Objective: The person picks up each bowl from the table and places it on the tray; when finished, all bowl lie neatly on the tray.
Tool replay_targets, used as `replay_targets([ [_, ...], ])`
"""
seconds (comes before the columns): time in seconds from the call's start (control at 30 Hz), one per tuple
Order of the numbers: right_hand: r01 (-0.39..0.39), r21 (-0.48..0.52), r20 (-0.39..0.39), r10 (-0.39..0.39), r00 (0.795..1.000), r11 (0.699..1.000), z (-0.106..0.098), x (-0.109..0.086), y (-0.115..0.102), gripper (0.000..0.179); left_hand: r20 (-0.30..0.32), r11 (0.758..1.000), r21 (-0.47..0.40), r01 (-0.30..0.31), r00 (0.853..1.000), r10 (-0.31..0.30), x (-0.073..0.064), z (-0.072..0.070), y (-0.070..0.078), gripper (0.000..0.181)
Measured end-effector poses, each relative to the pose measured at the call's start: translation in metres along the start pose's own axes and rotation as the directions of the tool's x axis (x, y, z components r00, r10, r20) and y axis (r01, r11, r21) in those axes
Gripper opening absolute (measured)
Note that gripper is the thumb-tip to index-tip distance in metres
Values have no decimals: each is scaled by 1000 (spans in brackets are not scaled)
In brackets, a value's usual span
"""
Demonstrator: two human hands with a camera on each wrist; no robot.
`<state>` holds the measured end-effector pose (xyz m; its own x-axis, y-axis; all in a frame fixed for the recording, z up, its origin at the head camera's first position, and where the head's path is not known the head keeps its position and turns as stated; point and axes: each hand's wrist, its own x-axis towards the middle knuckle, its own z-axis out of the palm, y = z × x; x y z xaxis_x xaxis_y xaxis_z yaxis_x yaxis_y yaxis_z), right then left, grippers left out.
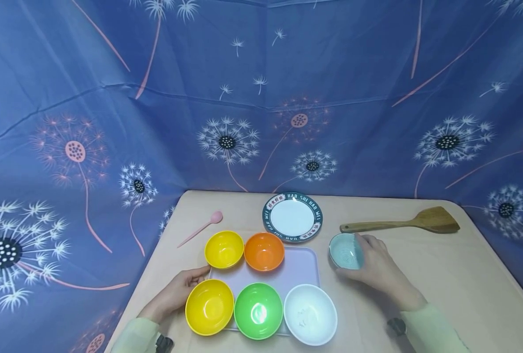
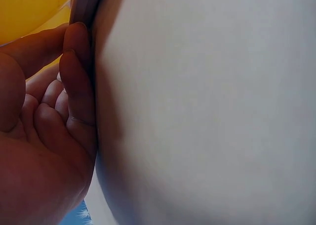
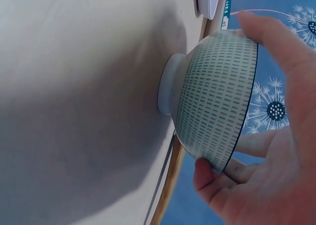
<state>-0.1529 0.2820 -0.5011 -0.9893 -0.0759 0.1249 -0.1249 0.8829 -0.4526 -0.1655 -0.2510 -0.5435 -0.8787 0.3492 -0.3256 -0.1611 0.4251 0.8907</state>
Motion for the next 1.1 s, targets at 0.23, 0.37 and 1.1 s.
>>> replay_targets([
  [0.23, -10, -31, -21, 9, 1000, 999, 2, 2, -3, 118, -5, 1000, 2, 7, 1000, -7, 0, 0, 1, 57],
  [0.37, -2, -51, -44, -1, 999, 999, 4, 2, -2, 116, -14, 1000, 12, 3, 1000, -3, 0, 1, 2, 57],
  [1.1, 88, 23, 2, -88, 996, 996, 31, 21, -73, 113, -15, 1000, 10, -20, 1000, 20, -2, 0, 1, 56],
])
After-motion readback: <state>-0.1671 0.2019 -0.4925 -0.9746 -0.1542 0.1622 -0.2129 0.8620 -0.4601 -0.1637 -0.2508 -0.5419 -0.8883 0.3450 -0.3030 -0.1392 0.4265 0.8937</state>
